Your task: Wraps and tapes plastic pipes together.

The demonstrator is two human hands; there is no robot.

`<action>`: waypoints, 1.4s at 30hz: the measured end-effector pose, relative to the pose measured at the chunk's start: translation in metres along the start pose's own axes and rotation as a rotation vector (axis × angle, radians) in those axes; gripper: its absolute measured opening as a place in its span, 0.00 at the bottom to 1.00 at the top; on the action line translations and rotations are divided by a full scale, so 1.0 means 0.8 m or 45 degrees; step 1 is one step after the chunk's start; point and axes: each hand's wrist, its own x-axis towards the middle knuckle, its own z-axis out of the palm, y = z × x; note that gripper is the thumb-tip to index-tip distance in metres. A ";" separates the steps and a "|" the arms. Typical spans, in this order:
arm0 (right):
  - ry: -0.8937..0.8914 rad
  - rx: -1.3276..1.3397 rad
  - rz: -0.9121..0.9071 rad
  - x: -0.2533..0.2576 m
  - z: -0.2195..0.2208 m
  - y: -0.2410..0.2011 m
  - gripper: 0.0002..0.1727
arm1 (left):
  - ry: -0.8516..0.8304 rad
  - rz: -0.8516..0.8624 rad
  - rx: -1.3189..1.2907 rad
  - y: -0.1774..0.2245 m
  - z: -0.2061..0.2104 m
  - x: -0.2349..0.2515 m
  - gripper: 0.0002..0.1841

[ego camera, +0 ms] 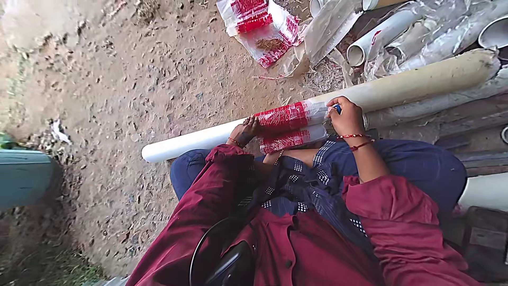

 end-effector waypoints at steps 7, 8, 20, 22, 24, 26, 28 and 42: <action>-0.014 -0.002 -0.011 0.002 -0.002 -0.004 0.14 | 0.246 0.198 -0.490 -0.036 -0.017 -0.005 0.13; -0.018 -0.005 -0.014 0.002 -0.001 -0.004 0.14 | 0.269 0.232 -0.475 -0.043 -0.008 -0.002 0.12; -0.029 -0.009 -0.020 0.001 0.003 -0.005 0.14 | 0.234 -0.249 -0.248 -0.008 -0.023 0.009 0.14; -0.025 -0.004 -0.018 0.001 0.002 -0.002 0.14 | 0.254 -0.339 -0.429 -0.009 -0.030 0.006 0.15; -0.023 -0.002 -0.018 0.002 0.000 -0.003 0.14 | 0.367 -0.177 -0.530 -0.023 -0.022 -0.004 0.14; -0.019 -0.004 -0.019 0.002 -0.001 -0.006 0.14 | 0.417 0.060 -0.588 -0.036 -0.010 -0.010 0.13; -0.021 -0.006 -0.035 0.002 0.000 -0.008 0.14 | 0.389 0.156 -0.591 -0.035 -0.007 -0.010 0.12; -0.026 -0.007 -0.054 -0.001 0.001 -0.011 0.14 | 0.372 0.307 -0.407 -0.031 -0.006 -0.003 0.06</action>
